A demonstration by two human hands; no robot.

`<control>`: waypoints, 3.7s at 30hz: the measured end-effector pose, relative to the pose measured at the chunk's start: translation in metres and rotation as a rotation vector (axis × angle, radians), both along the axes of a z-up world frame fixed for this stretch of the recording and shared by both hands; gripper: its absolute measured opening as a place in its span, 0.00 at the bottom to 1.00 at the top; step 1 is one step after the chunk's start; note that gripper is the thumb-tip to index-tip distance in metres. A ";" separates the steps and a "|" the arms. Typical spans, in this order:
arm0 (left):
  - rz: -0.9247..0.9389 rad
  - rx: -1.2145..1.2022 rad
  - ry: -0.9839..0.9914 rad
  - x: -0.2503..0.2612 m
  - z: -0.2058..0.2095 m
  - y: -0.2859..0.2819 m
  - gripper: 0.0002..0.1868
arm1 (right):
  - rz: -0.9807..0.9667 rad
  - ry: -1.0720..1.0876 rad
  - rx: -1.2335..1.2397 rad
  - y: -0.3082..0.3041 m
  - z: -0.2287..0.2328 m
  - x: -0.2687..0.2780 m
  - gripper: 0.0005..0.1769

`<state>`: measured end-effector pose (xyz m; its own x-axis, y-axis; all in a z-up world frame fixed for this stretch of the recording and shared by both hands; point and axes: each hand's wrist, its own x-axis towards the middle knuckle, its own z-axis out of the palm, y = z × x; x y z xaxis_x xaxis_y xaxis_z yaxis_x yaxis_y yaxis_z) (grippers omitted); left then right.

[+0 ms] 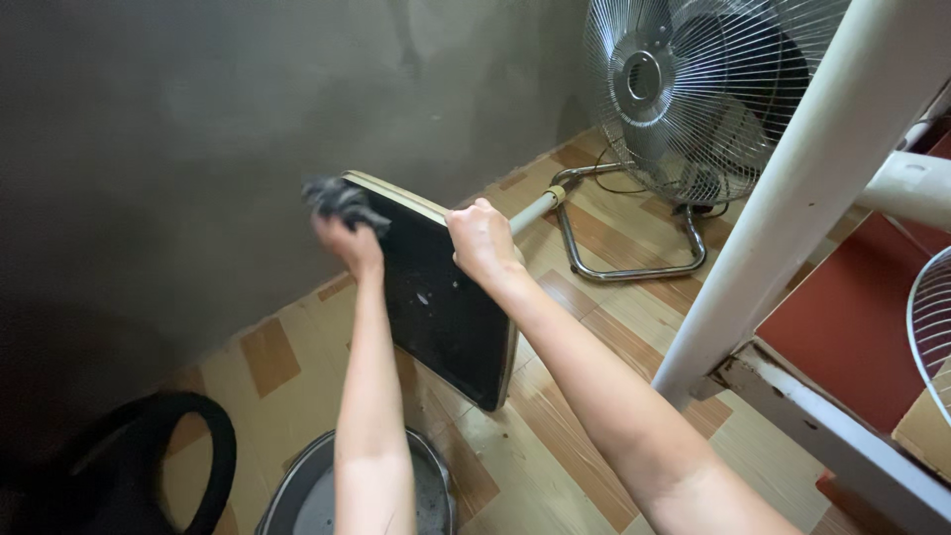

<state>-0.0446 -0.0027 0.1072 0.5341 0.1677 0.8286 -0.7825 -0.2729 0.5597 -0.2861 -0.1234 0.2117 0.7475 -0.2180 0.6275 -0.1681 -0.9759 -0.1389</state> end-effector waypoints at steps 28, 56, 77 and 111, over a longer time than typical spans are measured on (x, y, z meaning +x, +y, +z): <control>-0.035 0.586 -0.055 -0.179 0.071 -0.013 0.09 | 0.134 -0.101 0.140 -0.027 -0.032 0.018 0.10; -1.185 -0.684 1.360 -0.199 -0.222 0.230 0.37 | 0.784 0.822 1.077 0.112 -0.123 -0.024 0.23; 0.373 0.546 0.862 -0.305 -0.270 0.370 0.17 | 0.848 0.863 0.341 0.220 -0.371 0.023 0.34; 0.549 0.524 1.349 -0.308 -0.306 0.368 0.25 | 0.756 0.600 0.500 0.273 -0.344 -0.026 0.17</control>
